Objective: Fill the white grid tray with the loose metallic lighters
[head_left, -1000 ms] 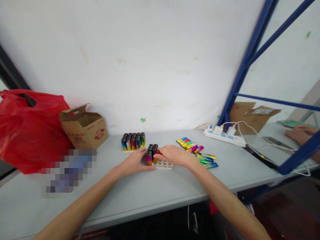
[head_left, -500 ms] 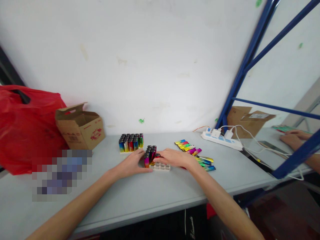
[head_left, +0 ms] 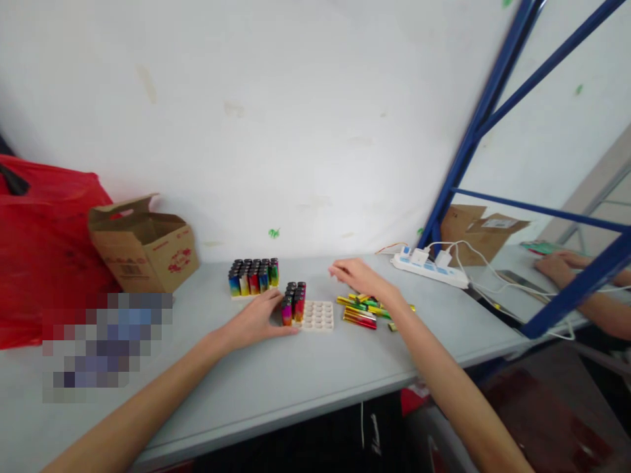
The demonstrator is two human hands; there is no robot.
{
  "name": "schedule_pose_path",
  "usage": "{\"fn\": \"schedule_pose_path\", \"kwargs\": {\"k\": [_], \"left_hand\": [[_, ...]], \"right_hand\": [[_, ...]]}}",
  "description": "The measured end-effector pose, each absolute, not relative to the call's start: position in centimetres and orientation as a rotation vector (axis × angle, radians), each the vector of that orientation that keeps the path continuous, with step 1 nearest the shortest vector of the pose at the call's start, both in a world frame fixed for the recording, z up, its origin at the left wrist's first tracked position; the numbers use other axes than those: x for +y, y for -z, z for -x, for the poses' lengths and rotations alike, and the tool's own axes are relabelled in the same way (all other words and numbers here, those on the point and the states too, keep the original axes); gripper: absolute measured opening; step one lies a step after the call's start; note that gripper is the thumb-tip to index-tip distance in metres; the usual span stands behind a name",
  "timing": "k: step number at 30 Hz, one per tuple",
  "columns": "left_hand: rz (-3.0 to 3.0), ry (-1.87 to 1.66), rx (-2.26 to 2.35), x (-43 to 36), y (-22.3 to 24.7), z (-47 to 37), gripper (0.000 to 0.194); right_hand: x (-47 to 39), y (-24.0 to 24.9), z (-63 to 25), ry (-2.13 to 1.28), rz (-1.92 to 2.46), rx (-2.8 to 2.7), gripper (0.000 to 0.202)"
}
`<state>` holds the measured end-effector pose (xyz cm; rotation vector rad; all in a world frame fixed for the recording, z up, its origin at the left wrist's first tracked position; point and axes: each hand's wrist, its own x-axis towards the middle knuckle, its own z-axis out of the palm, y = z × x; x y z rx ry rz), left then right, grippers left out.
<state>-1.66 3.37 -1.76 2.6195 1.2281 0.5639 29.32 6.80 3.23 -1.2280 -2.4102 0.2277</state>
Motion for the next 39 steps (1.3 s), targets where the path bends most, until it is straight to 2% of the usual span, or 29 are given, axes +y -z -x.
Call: {"fn": "schedule_pose_path", "kwargs": {"k": [2,6,8,13,16,22,29,33,36,39], "left_hand": [[-2.619,-0.589,1.224,3.4,1.8,1.7,0.064],[-2.616,-0.64,1.212,3.6,2.1,1.8,0.06],[-2.621,-0.63,1.213,3.7,2.2,1.9,0.061],[-2.631,-0.596,1.274,3.6,2.3,1.6,0.066],[-2.613,-0.63,1.376,3.4,2.5,0.8,0.069],[-2.586,-0.665,1.439,3.4,2.9,-0.1,0.07],[-2.576,-0.634,1.455,3.2,2.7,-0.1,0.07],[-2.561,-0.642,1.452,3.2,2.7,-0.2,0.072],[-2.552,-0.666,1.46,3.1,2.8,-0.2,0.072],[-2.565,-0.673,1.452,3.0,2.8,-0.1,0.071]], "right_hand": [[9.3,-2.9,-32.5,-0.103,1.291,-2.373,0.028],[13.0,-1.8,-36.1,-0.181,1.491,-2.476,0.038],[13.8,-1.0,-36.5,-0.232,1.538,-2.492,0.036],[13.7,0.2,-36.9,-0.235,1.501,-2.467,0.015],[12.8,0.3,-37.5,-0.222,1.431,-2.329,0.022],[10.7,-1.5,-36.0,-0.564,1.17,-1.872,0.043],[10.1,-1.2,-31.9,-1.02,0.887,-1.226,0.048],[8.8,-0.3,-30.8,-1.223,0.886,-1.231,0.051],[7.9,0.0,-29.5,-1.135,1.02,-1.391,0.049],[7.4,0.4,-28.0,-0.83,1.191,-1.568,0.053]]}}
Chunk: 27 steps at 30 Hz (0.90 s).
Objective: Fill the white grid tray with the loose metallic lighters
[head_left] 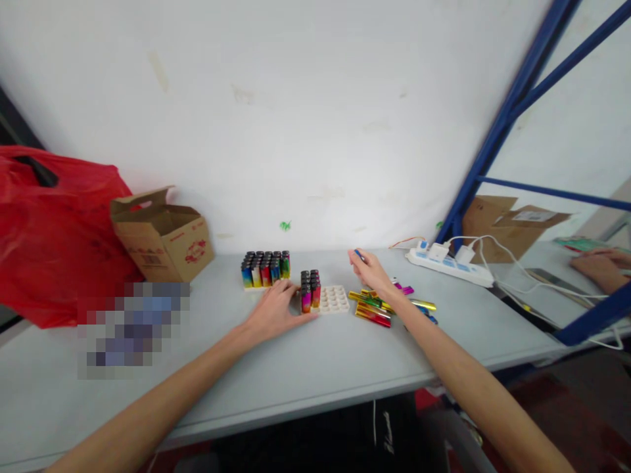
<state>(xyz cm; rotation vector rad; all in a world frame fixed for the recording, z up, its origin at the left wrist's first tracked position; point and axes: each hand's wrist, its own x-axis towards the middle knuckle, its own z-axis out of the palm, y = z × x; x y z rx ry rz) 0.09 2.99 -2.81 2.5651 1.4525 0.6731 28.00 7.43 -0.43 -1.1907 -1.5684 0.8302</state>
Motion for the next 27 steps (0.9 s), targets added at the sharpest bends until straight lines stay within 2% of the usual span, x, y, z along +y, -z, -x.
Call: {"fn": "schedule_pose_path", "kwargs": {"k": [4,11,16,20,25,27], "left_hand": [[-2.573,-0.686,1.44,3.0,2.9,-0.1,0.069],[-2.599,-0.684,1.426,3.1,3.1,0.0,0.071],[-2.591,-0.688,1.417,3.1,3.0,0.0,0.07],[-2.577,-0.711,1.41,3.1,3.0,0.0,0.07],[-2.583,-0.712,1.414,3.0,3.0,-0.1,0.066],[-2.585,-0.723,1.414,2.9,3.0,-0.1,0.065]], "right_hand": [[6.8,1.2,-26.5,-0.534,1.3,-1.717,0.058],[6.0,1.7,-25.8,-0.436,1.306,-1.799,0.04],[5.1,1.1,-25.6,-0.46,1.227,-1.831,0.046],[3.8,0.1,-25.6,-0.514,1.13,-2.015,0.042],[2.5,-0.8,-25.4,-0.211,1.004,-2.411,0.044],[2.2,-0.9,-25.2,-0.199,1.051,-2.458,0.048]]}}
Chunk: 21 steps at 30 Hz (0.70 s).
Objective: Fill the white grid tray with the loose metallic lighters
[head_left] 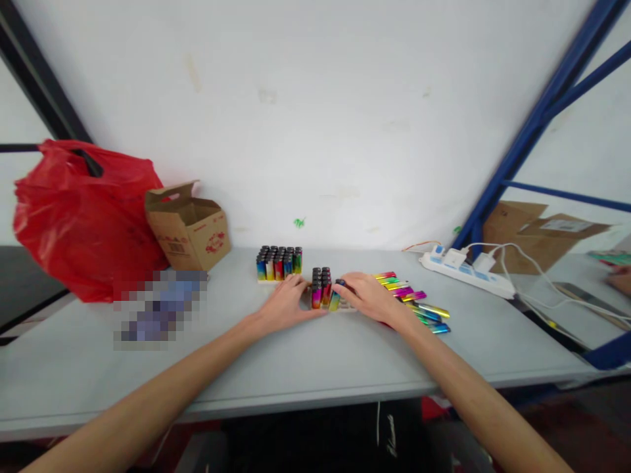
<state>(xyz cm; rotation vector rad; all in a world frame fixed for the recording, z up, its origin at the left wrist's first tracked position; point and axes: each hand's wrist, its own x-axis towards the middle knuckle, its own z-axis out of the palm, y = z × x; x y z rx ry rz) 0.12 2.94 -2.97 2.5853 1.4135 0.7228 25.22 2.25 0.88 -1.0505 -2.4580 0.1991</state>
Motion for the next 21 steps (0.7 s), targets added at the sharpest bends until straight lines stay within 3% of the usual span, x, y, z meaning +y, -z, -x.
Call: {"fn": "schedule_pose_path", "kwargs": {"k": [7,13,21], "left_hand": [[-2.607,-0.694,1.411,2.9,2.8,-0.1,0.061],[-2.617,-0.702,1.397,3.0,3.0,0.0,0.063],[-2.614,-0.703,1.376,3.3,3.2,0.1,0.062]], "right_hand": [[2.3,-0.2,-24.9,-0.353,1.043,-2.426,0.045],[2.5,0.1,-24.6,-0.252,1.045,-2.603,0.034],[1.7,-1.7,-24.7,-0.165,1.178,-2.786,0.045]]}}
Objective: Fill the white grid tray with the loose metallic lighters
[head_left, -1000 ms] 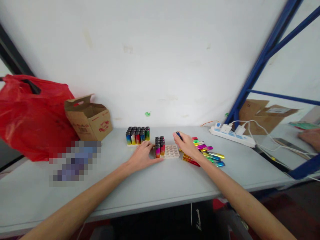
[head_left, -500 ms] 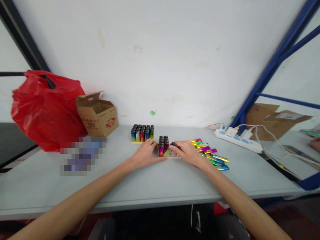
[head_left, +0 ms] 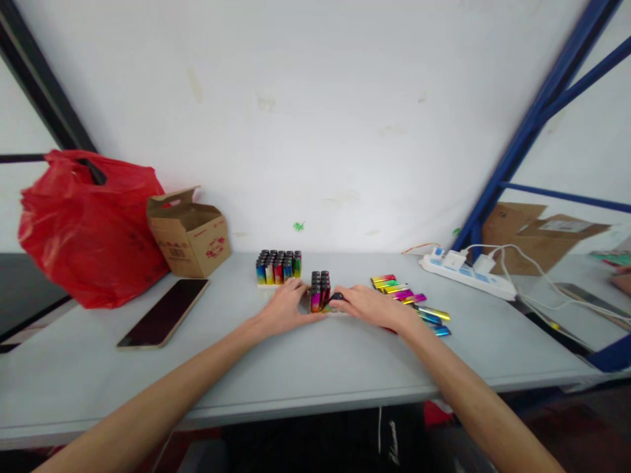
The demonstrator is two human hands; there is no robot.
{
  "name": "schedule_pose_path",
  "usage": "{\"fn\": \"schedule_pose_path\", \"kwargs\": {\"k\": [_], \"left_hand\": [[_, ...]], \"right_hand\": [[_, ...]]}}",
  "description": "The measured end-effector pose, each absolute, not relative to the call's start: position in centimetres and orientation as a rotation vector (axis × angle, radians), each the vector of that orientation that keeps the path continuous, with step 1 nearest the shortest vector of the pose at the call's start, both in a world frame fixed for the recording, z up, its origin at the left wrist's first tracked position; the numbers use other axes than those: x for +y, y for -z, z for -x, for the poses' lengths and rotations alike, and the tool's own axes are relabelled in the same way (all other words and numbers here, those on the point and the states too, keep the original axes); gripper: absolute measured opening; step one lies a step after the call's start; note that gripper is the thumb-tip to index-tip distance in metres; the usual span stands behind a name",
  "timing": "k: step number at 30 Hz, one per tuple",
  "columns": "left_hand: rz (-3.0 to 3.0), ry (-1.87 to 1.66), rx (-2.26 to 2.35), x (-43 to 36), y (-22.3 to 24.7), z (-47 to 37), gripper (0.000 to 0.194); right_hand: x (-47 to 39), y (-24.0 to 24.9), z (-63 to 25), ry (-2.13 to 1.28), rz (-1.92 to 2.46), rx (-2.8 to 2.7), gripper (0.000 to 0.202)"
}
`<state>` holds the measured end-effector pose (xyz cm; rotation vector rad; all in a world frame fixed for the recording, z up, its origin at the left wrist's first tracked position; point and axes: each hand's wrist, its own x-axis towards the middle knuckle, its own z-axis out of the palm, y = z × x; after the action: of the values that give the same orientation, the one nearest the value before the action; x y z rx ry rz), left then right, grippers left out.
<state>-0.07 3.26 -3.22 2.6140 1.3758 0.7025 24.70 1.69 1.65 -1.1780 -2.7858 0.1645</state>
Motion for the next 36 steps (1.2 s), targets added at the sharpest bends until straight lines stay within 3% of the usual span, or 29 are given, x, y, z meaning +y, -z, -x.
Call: {"fn": "schedule_pose_path", "kwargs": {"k": [6,12,17,20,31,36], "left_hand": [[-2.599,-0.728,1.375,3.2,3.1,-0.1,0.062],[-2.608,-0.666,1.377,3.3,2.6,0.0,0.059],[-2.597,-0.579,1.366,3.3,1.9,0.2,0.056],[-2.561,-0.532,1.375,3.2,1.3,0.6,0.058],[-2.515,-0.449,1.368,3.2,0.6,1.1,0.058],[-2.528,-0.445,1.37,3.1,0.6,1.1,0.058]], "right_hand": [[1.7,-1.1,-22.9,-0.016,1.325,-2.751,0.05],[3.4,-0.9,-27.2,-0.21,1.143,-2.616,0.048],[6.6,-0.6,-34.7,-0.149,1.311,-2.461,0.025],[7.7,-0.3,-37.4,-0.255,1.397,-2.485,0.025],[6.1,-1.9,-40.9,-0.574,1.6,-2.37,0.032],[6.7,-1.5,-40.1,-0.497,1.637,-2.38,0.02]]}}
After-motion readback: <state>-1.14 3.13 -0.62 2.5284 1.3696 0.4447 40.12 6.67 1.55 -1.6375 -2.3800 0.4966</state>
